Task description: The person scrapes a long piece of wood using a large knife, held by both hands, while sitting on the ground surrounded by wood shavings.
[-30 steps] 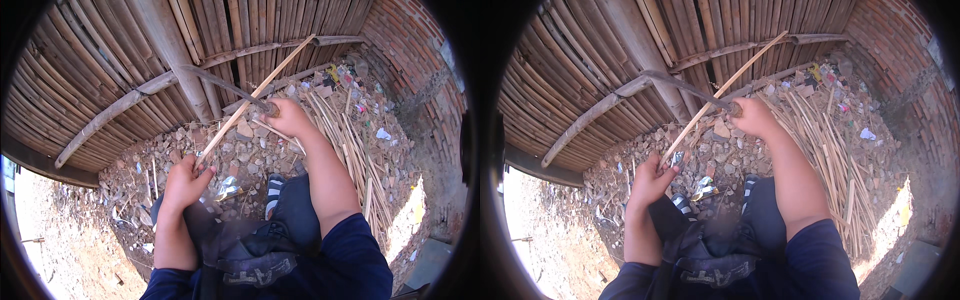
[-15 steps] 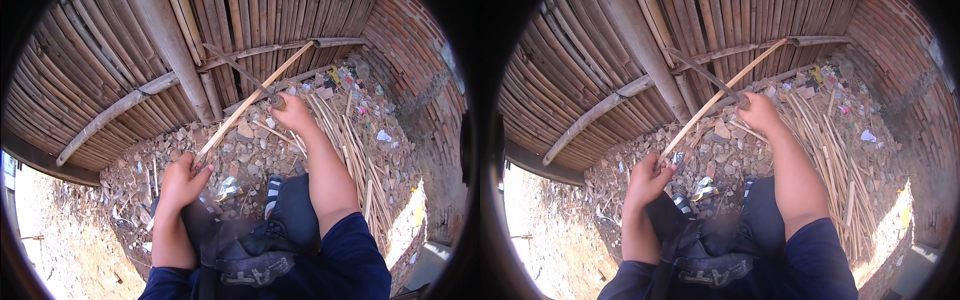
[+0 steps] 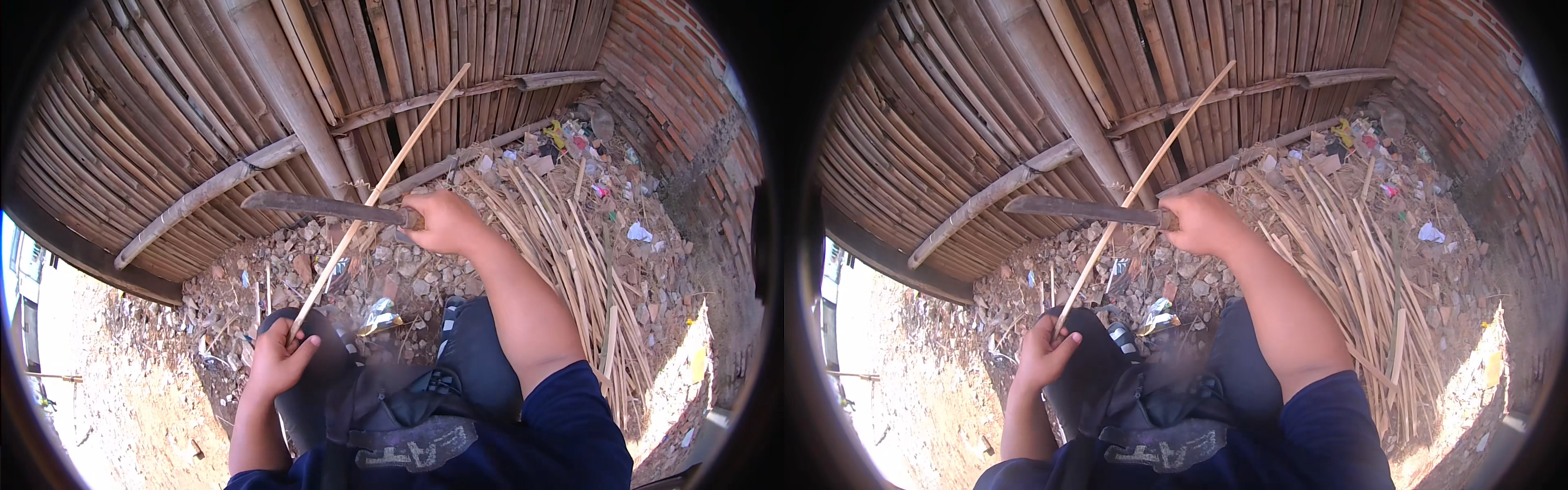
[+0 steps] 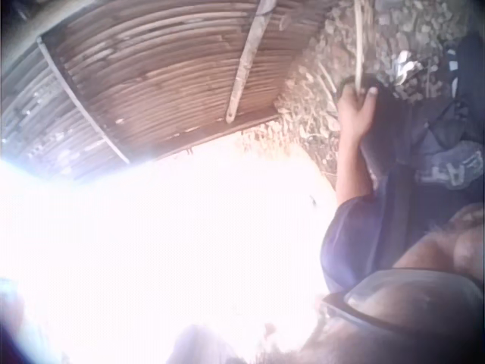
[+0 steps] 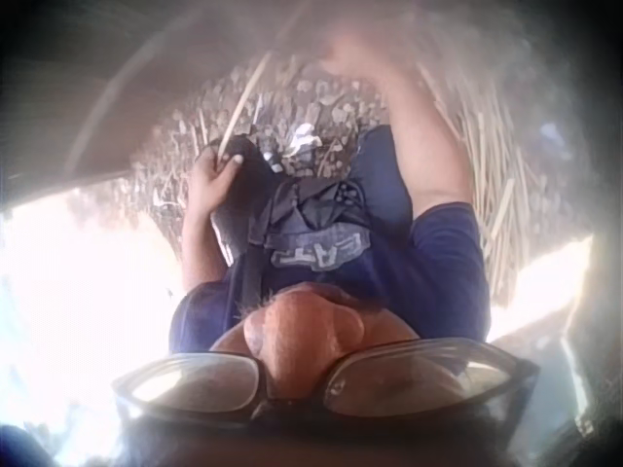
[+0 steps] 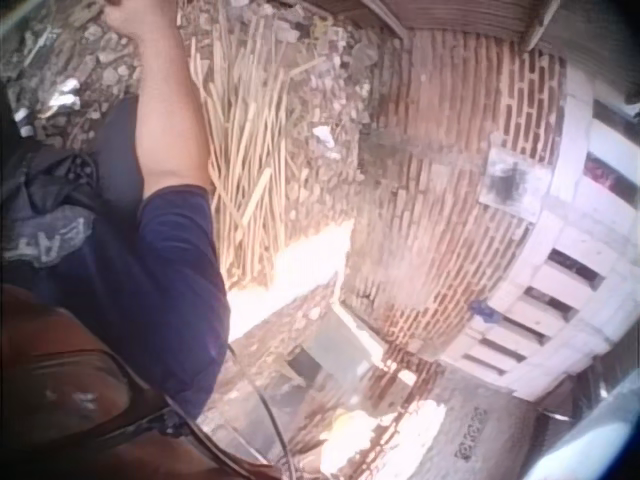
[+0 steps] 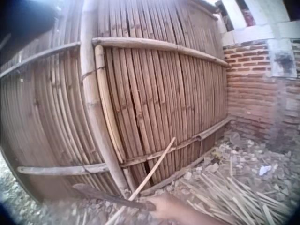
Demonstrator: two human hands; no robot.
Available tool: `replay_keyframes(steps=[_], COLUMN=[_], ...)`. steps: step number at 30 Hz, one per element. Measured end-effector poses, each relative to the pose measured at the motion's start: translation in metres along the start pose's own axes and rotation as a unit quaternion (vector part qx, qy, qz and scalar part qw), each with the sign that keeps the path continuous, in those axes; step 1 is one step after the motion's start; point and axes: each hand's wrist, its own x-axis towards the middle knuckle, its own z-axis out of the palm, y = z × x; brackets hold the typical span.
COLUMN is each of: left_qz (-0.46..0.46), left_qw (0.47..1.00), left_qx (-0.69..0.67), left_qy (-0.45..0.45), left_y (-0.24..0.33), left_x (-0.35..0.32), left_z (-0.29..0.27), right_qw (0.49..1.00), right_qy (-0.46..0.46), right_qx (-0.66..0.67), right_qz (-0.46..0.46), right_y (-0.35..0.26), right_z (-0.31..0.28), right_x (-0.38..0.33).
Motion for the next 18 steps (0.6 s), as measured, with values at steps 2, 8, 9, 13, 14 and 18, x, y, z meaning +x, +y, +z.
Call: replay_keyframes(steps=[2,8,9,13,14,18], left_qz=[-0.018,0.015,0.017,0.008,0.010,-0.024], left_qw=[1.000,0.998,0.998,0.998,0.998,0.999], left_qx=[-0.014,0.005,0.012,0.041,0.039,0.014], left_qy=[0.000,0.060,0.060,0.040,0.041,0.026], left_y=[-0.017,-0.047,-0.048,-0.042,-0.039,-0.043], left_x=[-0.011,-0.029,-0.030,-0.029,-0.031,-0.042], left_z=[0.000,-0.001,-0.001,-0.002,-0.004,-0.003], right_qw=[0.999,0.999,0.999,0.995,0.991,0.997], right_qy=[-0.034,0.000,-0.002,-0.084,-0.085,-0.054], right_qx=[-0.008,-0.011,-0.011,-0.046,-0.082,-0.004], right_qz=[-0.026,0.045,0.043,-0.019,-0.060,-0.052], right_y=[-0.005,0.013,0.010,-0.014,-0.016,-0.001], right_z=[0.017,0.032,0.031,0.032,0.031,0.039], right_x=[0.003,0.014,0.015,0.007,0.005,0.008])
